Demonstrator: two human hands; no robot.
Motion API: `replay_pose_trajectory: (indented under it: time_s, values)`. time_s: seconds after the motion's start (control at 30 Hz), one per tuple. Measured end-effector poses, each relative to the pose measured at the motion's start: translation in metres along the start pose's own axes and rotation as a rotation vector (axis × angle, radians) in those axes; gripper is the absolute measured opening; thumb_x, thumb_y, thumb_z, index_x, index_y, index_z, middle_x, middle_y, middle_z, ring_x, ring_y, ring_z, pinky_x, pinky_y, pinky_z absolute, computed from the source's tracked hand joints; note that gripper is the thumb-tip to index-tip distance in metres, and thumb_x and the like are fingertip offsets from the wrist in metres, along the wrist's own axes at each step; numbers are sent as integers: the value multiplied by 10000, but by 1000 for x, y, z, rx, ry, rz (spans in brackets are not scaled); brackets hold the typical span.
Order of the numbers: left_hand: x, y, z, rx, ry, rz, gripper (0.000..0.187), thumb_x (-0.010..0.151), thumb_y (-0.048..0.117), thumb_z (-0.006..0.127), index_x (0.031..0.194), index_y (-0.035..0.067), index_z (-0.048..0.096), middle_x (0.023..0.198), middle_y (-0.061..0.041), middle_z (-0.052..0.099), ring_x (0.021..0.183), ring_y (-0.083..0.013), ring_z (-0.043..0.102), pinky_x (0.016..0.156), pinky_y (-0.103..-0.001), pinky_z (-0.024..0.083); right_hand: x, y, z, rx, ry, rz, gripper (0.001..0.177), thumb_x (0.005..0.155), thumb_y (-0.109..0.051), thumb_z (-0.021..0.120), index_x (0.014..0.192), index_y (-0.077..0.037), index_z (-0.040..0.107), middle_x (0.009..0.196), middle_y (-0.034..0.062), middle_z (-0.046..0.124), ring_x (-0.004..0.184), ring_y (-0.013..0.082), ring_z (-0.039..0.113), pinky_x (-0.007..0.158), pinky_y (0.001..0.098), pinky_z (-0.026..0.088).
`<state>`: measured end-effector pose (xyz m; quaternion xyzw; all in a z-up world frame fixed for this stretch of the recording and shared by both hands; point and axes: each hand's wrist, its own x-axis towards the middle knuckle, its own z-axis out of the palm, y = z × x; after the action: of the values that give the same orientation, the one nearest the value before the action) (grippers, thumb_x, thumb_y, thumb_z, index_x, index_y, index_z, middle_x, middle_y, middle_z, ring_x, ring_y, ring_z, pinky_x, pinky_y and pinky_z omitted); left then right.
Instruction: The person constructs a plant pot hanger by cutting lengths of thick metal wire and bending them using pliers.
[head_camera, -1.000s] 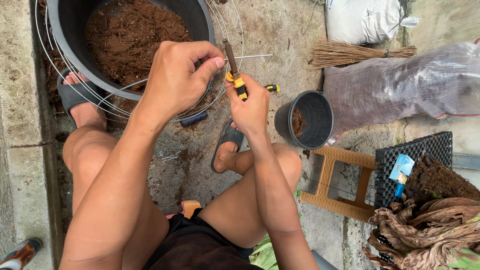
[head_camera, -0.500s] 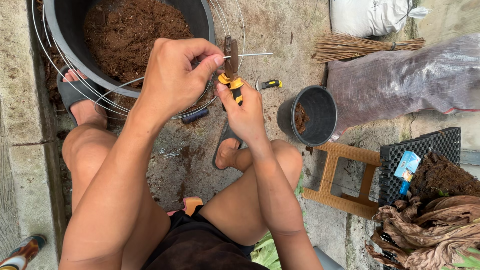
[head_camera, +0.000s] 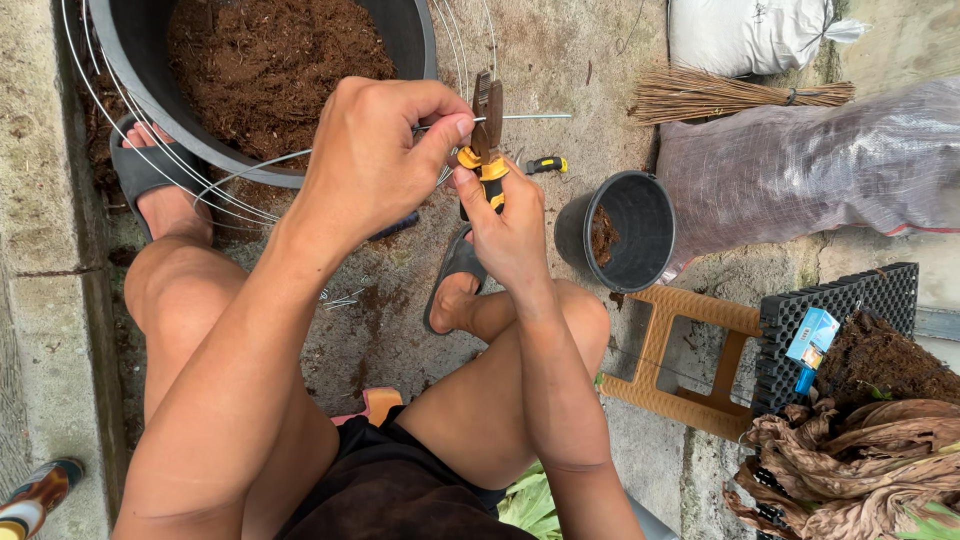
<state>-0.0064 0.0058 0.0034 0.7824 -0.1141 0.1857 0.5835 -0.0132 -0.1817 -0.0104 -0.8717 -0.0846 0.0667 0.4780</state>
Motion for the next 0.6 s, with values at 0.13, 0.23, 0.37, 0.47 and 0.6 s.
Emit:
replay_pose_trajectory:
  time_s: [0.13, 0.23, 0.37, 0.47, 0.6]
  values:
    - [-1, 0, 2, 12, 3, 13, 96, 952, 110, 749, 986, 23, 768, 842, -144, 744, 698, -280, 727, 641, -364, 544, 0, -5, 0, 10, 3, 6, 260, 1030, -268, 643, 1117, -31, 705, 843, -15, 654, 632, 42, 598, 461, 243, 521]
    - [-1, -1, 3, 30, 11, 41, 92, 963, 110, 747, 976, 21, 765, 837, -143, 739, 711, -294, 722, 647, -379, 541, 0, -6, 2, 13, 16, 28, 256, 1031, -262, 646, 1102, -24, 705, 815, -12, 636, 624, 43, 594, 457, 248, 523]
    - [-2, 0, 5, 27, 14, 35, 91, 971, 107, 745, 954, 20, 761, 805, -138, 731, 698, -296, 718, 642, -384, 537, -2, 0, 1, -7, 29, 61, 243, 1019, -250, 649, 1061, -19, 708, 748, -27, 605, 602, 35, 578, 453, 246, 513]
    - [-3, 3, 5, -33, 36, 56, 88, 974, 98, 742, 1006, 17, 756, 849, -132, 738, 715, -278, 727, 638, -361, 537, -1, 13, -4, 63, -27, -7, 237, 1049, -229, 651, 996, -6, 711, 726, -34, 626, 613, 34, 557, 496, 244, 452]
    - [-4, 5, 3, -58, 48, 58, 81, 981, 91, 740, 1009, 15, 752, 852, -127, 740, 687, -264, 717, 618, -352, 523, -4, 23, -9, 110, -70, -112, 241, 1081, -232, 666, 998, -6, 669, 785, -42, 613, 706, 27, 536, 579, 249, 462]
